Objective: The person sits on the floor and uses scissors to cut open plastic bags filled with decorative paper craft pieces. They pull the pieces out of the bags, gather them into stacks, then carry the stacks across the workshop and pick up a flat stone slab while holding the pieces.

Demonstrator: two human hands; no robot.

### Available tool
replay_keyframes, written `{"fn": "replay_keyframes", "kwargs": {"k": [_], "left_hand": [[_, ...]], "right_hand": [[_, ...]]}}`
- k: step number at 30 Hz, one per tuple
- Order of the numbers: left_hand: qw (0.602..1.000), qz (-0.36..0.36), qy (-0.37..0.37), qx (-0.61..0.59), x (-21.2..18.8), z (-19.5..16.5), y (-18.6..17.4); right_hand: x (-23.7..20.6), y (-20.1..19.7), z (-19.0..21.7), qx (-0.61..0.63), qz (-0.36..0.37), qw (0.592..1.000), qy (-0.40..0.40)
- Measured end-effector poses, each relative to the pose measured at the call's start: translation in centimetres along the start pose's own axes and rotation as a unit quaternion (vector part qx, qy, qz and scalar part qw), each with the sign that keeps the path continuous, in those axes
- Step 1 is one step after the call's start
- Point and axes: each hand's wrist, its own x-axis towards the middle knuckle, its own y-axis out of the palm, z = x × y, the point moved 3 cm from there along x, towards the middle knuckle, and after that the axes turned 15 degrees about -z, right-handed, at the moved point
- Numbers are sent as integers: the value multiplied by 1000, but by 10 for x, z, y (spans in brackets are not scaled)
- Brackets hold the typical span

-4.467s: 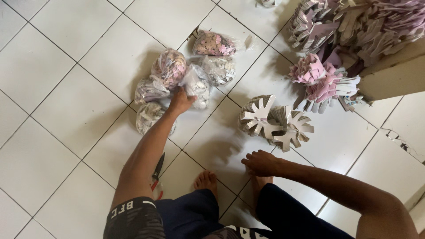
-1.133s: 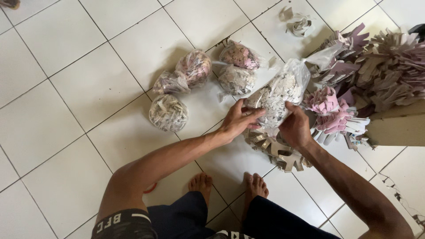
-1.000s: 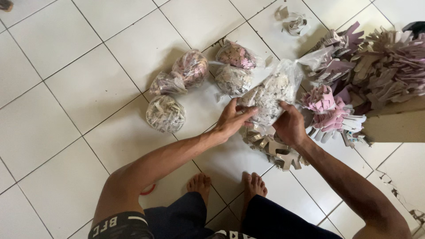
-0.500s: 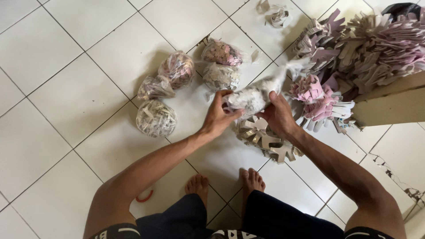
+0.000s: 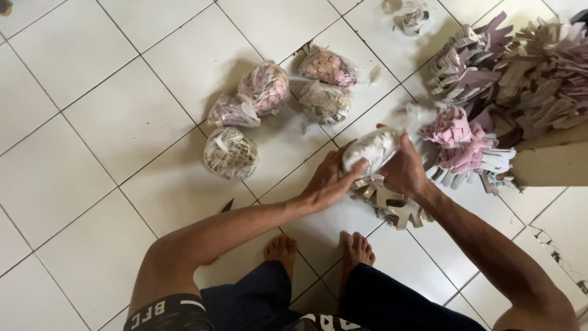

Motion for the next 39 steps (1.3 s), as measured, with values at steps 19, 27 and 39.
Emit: {"fn": "replay_keyframes", "kwargs": {"k": [19, 27, 39], "left_hand": [[981, 22, 193, 6, -30, 20, 5], [981, 142, 80, 105, -6, 64, -41], [760, -87, 224, 604, 34, 150, -206]], "right_hand": [[-15, 23, -8, -30, -68, 997, 27], [-43, 66, -14, -401, 37, 914, 48], [-43, 59, -48, -276, 41, 950, 139]]}}
